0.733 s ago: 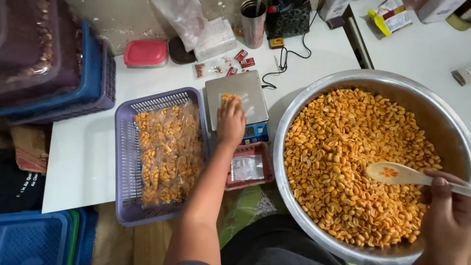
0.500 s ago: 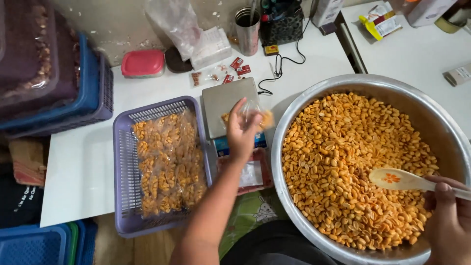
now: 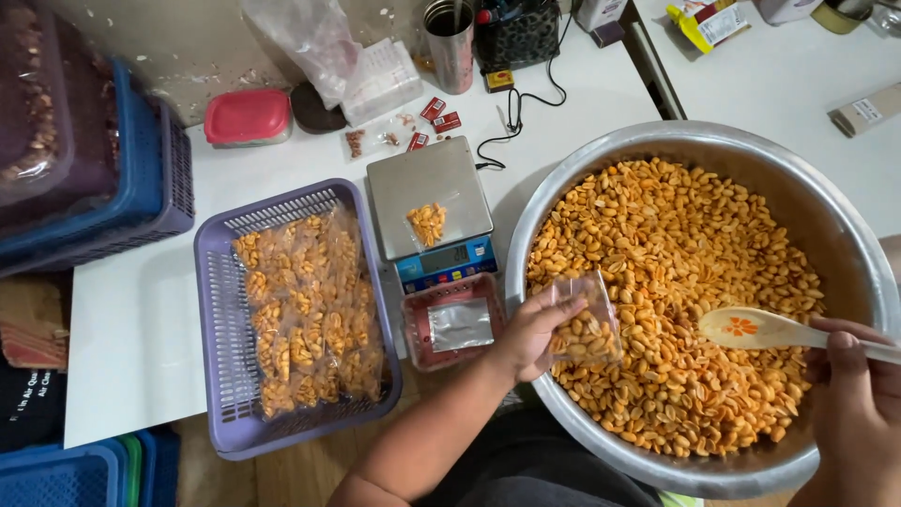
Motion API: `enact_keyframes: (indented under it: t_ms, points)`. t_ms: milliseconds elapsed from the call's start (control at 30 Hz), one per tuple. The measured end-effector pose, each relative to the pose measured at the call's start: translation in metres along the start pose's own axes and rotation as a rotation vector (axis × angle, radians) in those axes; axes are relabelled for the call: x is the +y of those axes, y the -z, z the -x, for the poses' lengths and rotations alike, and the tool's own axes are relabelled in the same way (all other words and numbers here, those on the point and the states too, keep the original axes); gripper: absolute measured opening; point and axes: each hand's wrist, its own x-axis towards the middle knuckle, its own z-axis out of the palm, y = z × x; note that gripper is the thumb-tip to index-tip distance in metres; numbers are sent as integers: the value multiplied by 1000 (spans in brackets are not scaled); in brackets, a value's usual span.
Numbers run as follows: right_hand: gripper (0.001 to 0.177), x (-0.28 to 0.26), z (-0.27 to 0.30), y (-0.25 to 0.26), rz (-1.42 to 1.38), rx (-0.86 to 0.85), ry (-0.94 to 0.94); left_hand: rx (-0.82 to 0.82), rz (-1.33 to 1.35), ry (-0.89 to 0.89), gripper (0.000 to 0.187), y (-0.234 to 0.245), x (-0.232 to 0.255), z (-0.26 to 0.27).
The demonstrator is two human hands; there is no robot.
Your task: Packaging flavored peanuts into small plastic bags by scooping them from a large bowl, weighing them on a digital scale, and placing the filled bags into a basket.
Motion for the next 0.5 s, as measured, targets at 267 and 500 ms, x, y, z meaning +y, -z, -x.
enact_keyframes:
  t_ms: [267, 500]
  points:
    - [20, -19, 11, 1, 45, 29, -36, 361, -58, 89, 31, -13, -8, -5]
    - [35, 94, -35, 39, 126, -105, 82, 174, -370, -409, 19, -2, 81, 10]
